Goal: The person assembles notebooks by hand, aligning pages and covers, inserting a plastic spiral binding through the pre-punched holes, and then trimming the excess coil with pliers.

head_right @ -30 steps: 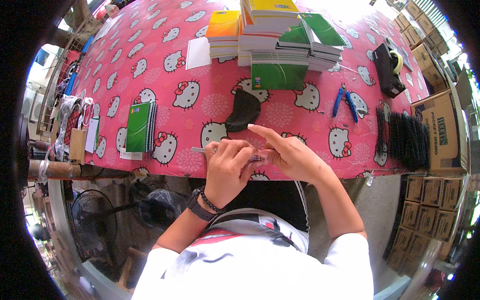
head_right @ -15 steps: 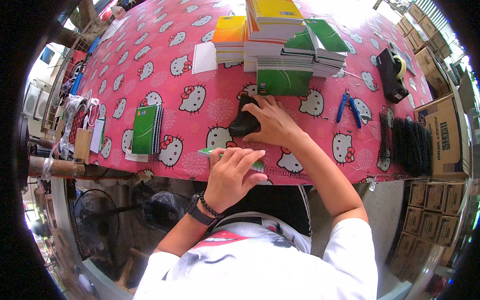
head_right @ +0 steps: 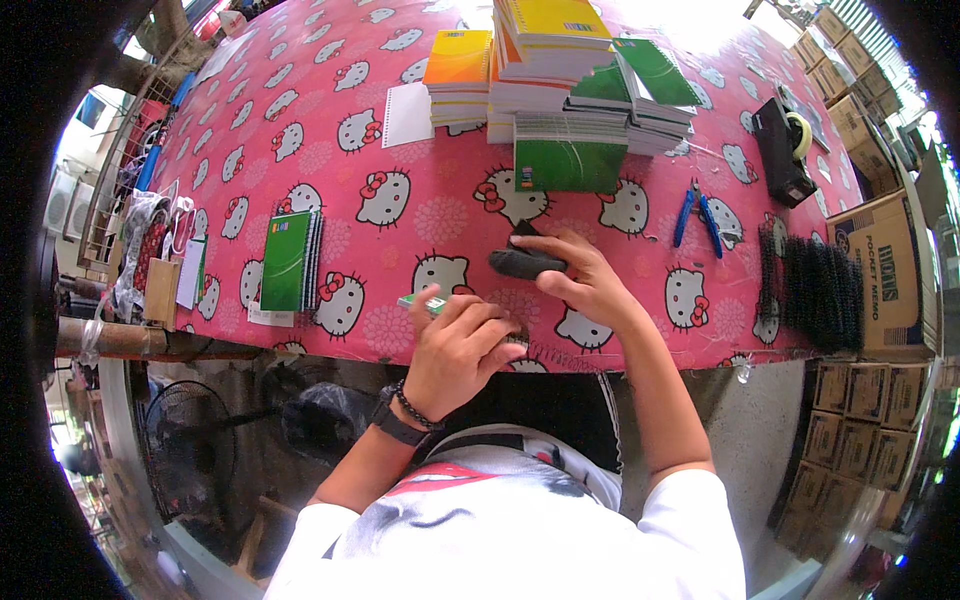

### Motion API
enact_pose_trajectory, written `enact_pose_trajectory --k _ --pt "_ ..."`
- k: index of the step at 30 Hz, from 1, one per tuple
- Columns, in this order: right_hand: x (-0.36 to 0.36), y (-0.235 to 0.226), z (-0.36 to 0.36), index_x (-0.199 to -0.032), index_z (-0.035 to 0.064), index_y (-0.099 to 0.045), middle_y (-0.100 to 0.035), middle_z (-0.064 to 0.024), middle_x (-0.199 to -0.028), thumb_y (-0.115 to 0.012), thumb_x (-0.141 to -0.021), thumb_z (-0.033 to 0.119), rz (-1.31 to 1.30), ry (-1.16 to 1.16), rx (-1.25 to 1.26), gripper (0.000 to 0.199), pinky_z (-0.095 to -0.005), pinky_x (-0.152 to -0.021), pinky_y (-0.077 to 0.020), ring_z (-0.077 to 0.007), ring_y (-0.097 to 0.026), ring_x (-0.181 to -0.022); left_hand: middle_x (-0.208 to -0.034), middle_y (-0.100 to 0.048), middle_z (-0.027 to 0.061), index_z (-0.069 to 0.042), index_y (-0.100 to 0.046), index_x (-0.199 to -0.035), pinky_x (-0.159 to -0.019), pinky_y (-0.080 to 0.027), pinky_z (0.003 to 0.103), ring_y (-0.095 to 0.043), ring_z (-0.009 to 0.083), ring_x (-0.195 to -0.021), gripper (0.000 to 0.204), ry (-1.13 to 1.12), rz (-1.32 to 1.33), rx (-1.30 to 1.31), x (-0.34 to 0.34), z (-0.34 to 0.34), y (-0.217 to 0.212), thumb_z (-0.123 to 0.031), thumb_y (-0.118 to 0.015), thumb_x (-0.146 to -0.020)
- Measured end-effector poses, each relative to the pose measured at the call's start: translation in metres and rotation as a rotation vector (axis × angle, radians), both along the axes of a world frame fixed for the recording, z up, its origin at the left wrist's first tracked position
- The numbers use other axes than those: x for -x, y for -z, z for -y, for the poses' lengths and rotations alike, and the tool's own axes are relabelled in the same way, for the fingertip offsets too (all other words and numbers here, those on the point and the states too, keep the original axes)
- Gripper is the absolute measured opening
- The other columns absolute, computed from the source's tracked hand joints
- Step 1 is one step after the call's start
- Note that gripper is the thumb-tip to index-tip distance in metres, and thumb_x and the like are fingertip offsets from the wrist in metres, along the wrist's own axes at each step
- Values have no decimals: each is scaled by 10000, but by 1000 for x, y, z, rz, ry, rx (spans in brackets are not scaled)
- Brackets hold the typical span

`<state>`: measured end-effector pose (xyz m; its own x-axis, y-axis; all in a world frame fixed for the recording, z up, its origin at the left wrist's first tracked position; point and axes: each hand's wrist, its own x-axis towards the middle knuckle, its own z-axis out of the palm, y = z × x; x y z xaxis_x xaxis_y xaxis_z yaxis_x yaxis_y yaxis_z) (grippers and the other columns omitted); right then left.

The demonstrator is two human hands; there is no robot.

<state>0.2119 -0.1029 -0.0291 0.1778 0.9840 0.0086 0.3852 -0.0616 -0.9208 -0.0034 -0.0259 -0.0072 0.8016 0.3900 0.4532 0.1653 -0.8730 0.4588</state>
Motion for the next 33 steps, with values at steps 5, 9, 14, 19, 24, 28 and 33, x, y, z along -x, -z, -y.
enact_pose_trajectory --k 5,9,14,19,24,28,33 --pt "17 -17 28 -1113 12 -636 -609 -167 -1027 -608 -761 548 -602 -238 -173 642 -348 -844 -422 -256 -591 -899 -804 -606 -45 -169 -647 -806 -1032 -199 479 -559 167 -856 288 -62 32 -6 20 -28 10 -282 -799 -589" --pt "28 -19 23 -1097 58 -669 -591 -186 -1063 -632 -655 640 15 -56 89 731 -350 -882 -407 -284 -557 -995 -753 -604 -40 -161 -654 -745 -1016 -253 459 -557 172 -845 260 -34 39 2 20 -34 10 -226 -812 -548" --pt "28 -32 21 -1067 123 -692 -566 -188 -1056 -652 -706 580 -286 -271 -38 584 -392 -873 -392 -312 -508 -1038 -732 -599 -35 -155 -655 -737 -1006 -275 451 -555 176 -817 253 -33 45 10 19 -34 9 -212 -808 -543" --pt "22 -31 17 -1057 124 -697 -570 -175 -1056 -665 -688 587 -136 -197 -51 593 -394 -883 -385 -305 -504 -1033 -717 -589 -35 -157 -658 -744 -1009 -275 448 -553 172 -805 259 -37 53 37 19 -32 9 -211 -806 -538" --pt "24 -36 10 -1058 110 -695 -577 -167 -1061 -675 -660 610 51 -179 -8 639 -398 -890 -376 -295 -506 -1010 -731 -600 -43 -158 -658 -991 -1012 -275 432 -561 169 -799 493 -53 31 12 21 -33 7 -202 -814 -525" --pt "31 -37 5 -1062 99 -691 -577 -175 -1056 -679 -677 583 -55 -250 -52 618 -389 -886 -385 -306 -503 -1046 -837 -624 -28 -123 -454 -1301 -1017 -274 439 -572 181 -878 863 -47 -11 120 19 -32 6 -210 -830 -529" --pt "23 -35 6 -1065 122 -689 -571 -187 -1062 -711 -709 485 -122 -184 -77 509 -399 -924 -382 -313 -497 -1069 -1061 -570 58 -80 -397 -1328 -1016 -313 421 -535 202 -1056 829 -169 374 331 17 -34 10 -157 -821 -620"
